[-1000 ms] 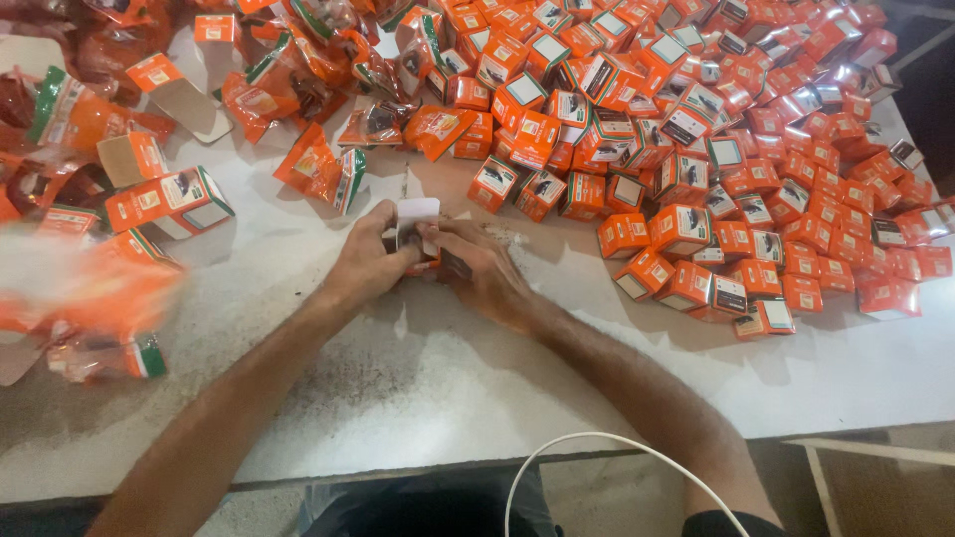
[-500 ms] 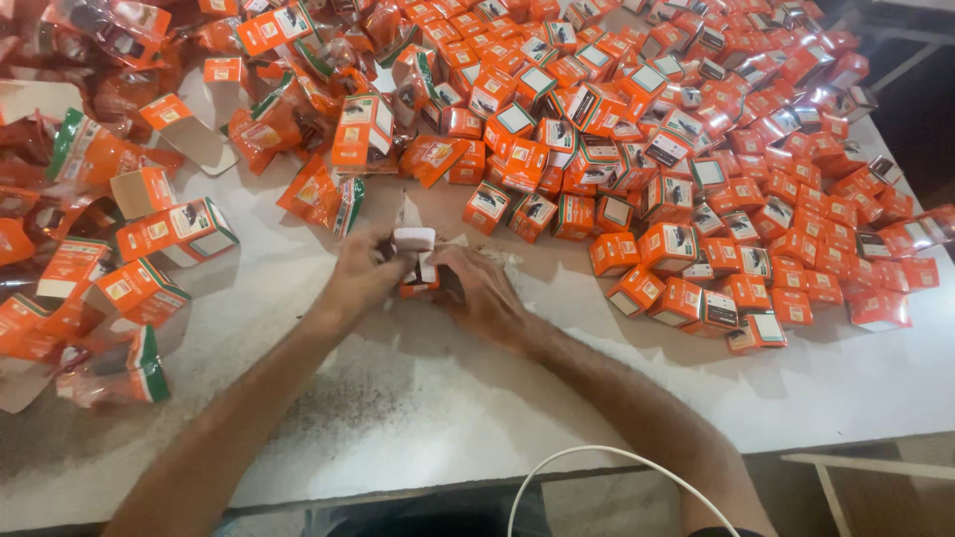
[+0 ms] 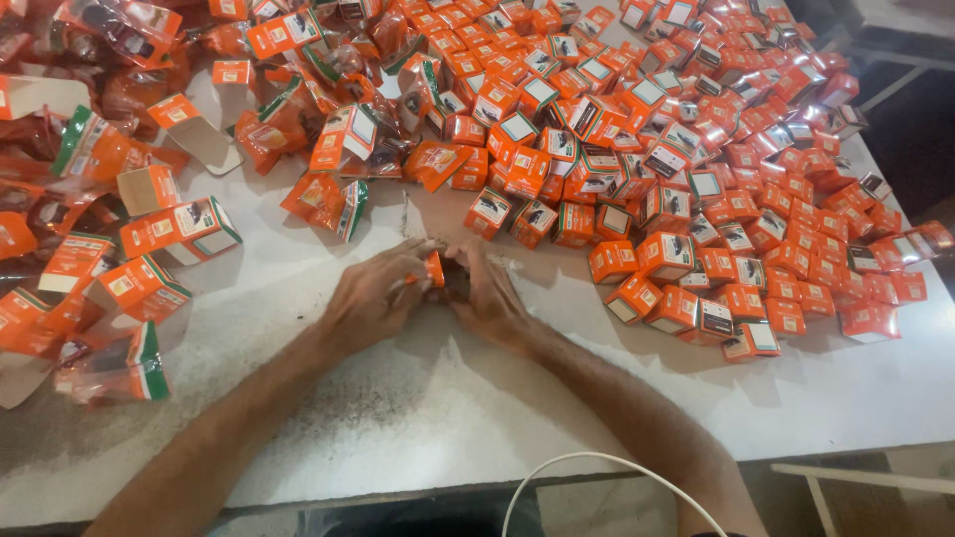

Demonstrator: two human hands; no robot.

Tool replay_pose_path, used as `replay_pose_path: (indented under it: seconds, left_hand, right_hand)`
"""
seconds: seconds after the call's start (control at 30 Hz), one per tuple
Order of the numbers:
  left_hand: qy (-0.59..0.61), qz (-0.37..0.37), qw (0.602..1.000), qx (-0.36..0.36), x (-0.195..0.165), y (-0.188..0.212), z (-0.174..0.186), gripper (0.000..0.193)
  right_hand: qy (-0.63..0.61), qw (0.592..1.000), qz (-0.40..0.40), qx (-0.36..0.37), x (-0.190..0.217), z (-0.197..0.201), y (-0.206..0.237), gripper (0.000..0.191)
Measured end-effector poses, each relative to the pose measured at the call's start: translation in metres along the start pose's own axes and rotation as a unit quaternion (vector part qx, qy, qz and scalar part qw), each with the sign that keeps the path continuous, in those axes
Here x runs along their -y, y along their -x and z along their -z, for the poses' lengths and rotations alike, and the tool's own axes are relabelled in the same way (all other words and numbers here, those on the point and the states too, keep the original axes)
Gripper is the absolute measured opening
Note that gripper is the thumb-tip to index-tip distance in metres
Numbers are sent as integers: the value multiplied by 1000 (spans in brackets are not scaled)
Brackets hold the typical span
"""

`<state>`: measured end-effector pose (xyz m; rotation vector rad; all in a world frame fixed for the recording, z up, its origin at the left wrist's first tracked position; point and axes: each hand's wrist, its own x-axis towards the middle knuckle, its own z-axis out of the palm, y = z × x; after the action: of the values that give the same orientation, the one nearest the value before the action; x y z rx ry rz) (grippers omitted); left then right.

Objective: The person repeatedly picks small orange boxes, inserts a plastic-wrapped item into each, folds the flaps closed, and places the sealed boxes into a growing pile on the table. A second person occasionally reaches in to move boxes aside.

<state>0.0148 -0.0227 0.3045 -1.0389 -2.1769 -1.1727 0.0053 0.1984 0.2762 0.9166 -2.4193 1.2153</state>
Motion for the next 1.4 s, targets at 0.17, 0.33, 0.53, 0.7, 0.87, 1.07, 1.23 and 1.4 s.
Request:
replay_pose_path:
  seconds: [0.17, 0.33, 0.53, 0.7, 0.87, 1.07, 1.23, 1.4]
  left_hand:
    - [15, -27, 999, 6, 8, -2, -2, 16]
    - [-38, -77, 995, 50, 6, -6, -4, 22]
    - [-70, -109, 991, 15, 3, 7, 12, 26]
    - [-154, -85, 976, -127, 36, 16, 37, 25]
    - [-183, 103, 949, -233, 109, -10, 60, 57]
    - [-22, 202, 940, -275, 132, -37, 66, 43]
    - [-259, -152, 945, -129, 75, -42, 63, 39]
    - [-142, -130, 980, -47, 13, -35, 21, 49]
  right_hand:
    - [-29, 999, -15, -8, -5, -1, 1, 58]
    - [-27, 999, 2, 17, -11, 4, -5, 66]
    - [52, 995, 68, 41, -4, -9, -1, 78]
    - [31, 967, 35, -251, -3, -1, -20, 75]
    - [58, 974, 75, -207, 1, -5, -25, 97]
    - [179, 982, 53, -15, -10, -18, -17, 77]
    - [151, 973, 145, -99, -5, -13, -31, 98]
    - [86, 990, 102, 37, 8, 6, -30, 100]
